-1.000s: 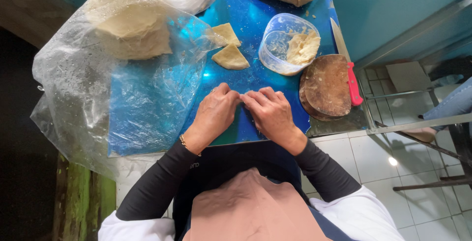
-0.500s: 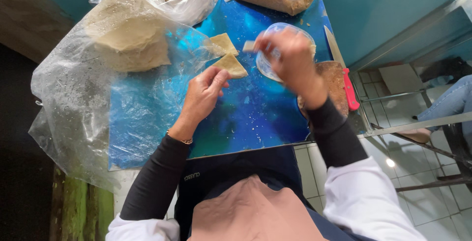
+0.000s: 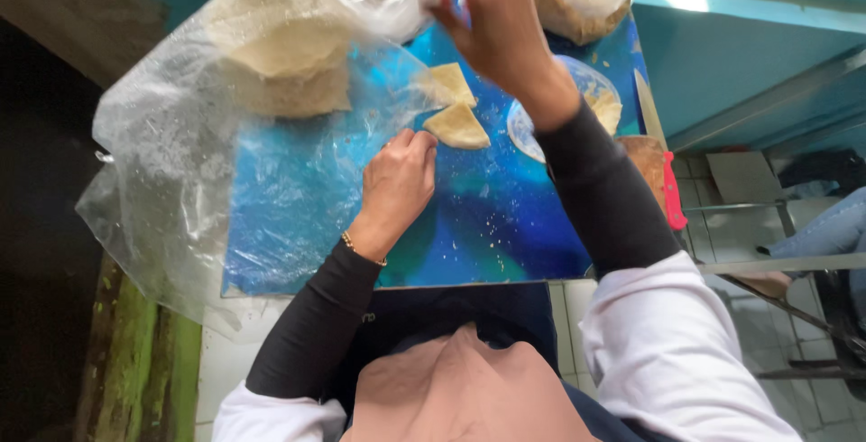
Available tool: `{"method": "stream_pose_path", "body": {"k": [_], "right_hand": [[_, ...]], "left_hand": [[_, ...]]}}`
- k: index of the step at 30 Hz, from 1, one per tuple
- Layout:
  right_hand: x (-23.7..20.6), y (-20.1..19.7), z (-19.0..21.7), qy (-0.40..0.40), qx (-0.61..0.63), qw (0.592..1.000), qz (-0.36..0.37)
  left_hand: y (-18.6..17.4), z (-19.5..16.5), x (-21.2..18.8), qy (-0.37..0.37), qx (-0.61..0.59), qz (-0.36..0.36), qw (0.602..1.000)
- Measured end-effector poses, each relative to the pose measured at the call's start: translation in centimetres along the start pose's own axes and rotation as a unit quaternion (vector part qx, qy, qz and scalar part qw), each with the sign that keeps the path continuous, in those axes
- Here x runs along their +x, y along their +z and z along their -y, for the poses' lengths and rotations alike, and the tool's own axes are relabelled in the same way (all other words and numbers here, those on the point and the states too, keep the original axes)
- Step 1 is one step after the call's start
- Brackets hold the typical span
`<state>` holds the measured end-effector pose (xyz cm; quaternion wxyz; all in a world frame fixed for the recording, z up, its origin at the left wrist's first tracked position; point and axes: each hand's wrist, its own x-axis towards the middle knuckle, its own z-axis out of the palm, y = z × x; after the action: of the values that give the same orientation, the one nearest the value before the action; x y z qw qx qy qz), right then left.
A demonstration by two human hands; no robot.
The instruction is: The person folds triangular dough wrappers into filled pastries at a small table. They place filling from a plastic bag onto a wrapper, fold the dough over the filling, press the edges closed by hand, and set the finished pastry aside, repeating the process with new wrappers.
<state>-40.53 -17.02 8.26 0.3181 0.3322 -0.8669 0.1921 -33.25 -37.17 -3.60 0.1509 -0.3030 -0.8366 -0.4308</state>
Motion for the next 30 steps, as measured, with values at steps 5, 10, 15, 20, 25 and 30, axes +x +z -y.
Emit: {"method": "stream_pose_path", "body": {"k": [5,10,15,20,25,30], "right_hand": [[-11.9,-4.2,10.3,0.177,0.067,0.972,0.142],[-18.7,-6.0,15.5,0.275,-0.07,0.951,0.12],[-20.1,-4.5,16.9,0.222,-0.128,0.96,0.113],[-17.7,-2.7,13.9,0.25,-0.077,0.965,0.016],[-12.0,2.7,6.2,0.2,-0.083,0.973,0.078],[-11.6,5.6,3.1,0.219,-0.105,0.962,0.125]], "left_hand": [[1.0,0.3,-0.1,0.025,0.032,0.017,0.999],[1.1,0.6,0.3,0.039,0.031,0.005,0.999],[1.1,1.0,0.8,0.056,0.038,-0.004,0.998],[1.7,2.2,1.8,0.071,0.149,-0.033,0.986],[1.4,3.2,2.0,0.063,0.114,-0.067,0.989],[1.0,3.0,2.1,0.072,0.068,-0.068,0.993]]}}
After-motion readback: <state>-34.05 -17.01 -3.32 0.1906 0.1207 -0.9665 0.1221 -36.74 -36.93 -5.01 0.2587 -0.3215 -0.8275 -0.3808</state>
